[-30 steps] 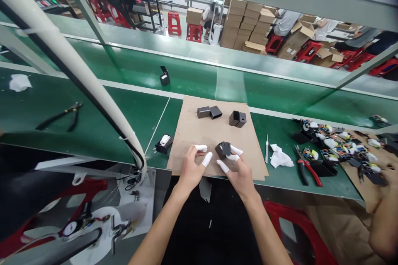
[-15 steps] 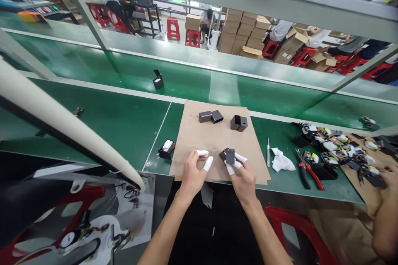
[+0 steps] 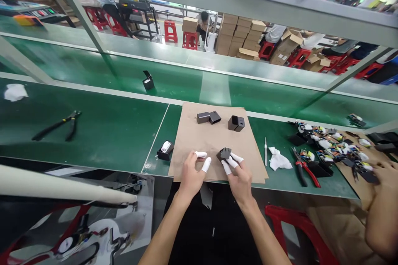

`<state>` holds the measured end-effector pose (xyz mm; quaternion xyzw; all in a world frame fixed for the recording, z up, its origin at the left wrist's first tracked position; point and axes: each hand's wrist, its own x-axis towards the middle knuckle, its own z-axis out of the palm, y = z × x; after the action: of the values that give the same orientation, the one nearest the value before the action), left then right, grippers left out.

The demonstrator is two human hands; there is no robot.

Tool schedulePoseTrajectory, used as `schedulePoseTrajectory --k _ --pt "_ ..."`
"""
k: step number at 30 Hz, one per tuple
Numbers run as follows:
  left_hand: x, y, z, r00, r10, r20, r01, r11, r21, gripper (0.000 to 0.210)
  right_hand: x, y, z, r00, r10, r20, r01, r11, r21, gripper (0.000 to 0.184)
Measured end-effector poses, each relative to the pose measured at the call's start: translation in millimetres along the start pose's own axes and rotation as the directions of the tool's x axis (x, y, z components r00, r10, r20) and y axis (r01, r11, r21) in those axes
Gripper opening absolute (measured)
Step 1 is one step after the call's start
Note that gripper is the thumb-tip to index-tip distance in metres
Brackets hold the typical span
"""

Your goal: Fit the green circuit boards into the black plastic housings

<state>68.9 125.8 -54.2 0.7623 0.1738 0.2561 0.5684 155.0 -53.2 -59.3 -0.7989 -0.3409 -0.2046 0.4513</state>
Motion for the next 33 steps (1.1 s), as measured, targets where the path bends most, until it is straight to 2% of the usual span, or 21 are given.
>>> schedulePoseTrajectory --k 6,11,16,21,24,26,29,31,33 --pt "0.2 -2.3 0.6 1.0 0.028 -0.013 -0.028 1.0 0.009 0.01 6.8 0.3 -12.2 0.999 -0.011 -0.048 0.011 1.0 0.0 0.03" --pt "0.4 -4.1 1.6 0.999 0.035 -0.016 -0.034 0.999 0.029 0.009 -0.3 5.4 -5.1 0.999 0.04 0.022 -0.041 0.999 0.022 0.02" --pt "1.2 -4.2 1.2 0.999 0.046 -0.01 -0.045 0.998 0.032 0.009 0.3 2.6 -9.3 0.991 0.135 0.003 -0.135 0.986 0.098 0.027" --pt "2.1 -4.6 1.7 0.999 0.036 -0.006 -0.036 0.999 0.037 0.009 -2.1 2.9 -8.7 0.953 0.299 0.047 -0.301 0.922 0.245 0.016" --pt "1.8 -3.3 1.6 0.999 0.033 -0.008 -0.032 0.999 0.043 0.01 -2.2 0.9 -5.5 0.895 0.441 0.07 -0.434 0.822 0.369 0.016" --pt "1.4 -1.8 1.1 0.999 0.032 -0.01 -0.031 0.998 0.046 0.01 -0.8 -3.2 -3.9 0.828 0.557 0.065 -0.517 0.713 0.475 0.023" --pt "0.7 0.0 0.5 0.999 0.034 -0.008 -0.033 0.998 0.047 0.009 3.4 -13.3 -4.2 0.684 0.724 0.088 -0.591 0.479 0.649 0.037" --pt "0.5 0.3 0.5 0.999 0.037 -0.004 -0.037 0.998 0.044 0.01 7.5 -21.2 -7.3 0.594 0.785 0.176 -0.61 0.296 0.735 0.039" --pt "0.8 -0.6 0.8 0.999 0.041 -0.003 -0.041 0.998 0.042 0.011 11.8 -28.4 -11.8 0.527 0.8 0.289 -0.621 0.13 0.773 0.033"
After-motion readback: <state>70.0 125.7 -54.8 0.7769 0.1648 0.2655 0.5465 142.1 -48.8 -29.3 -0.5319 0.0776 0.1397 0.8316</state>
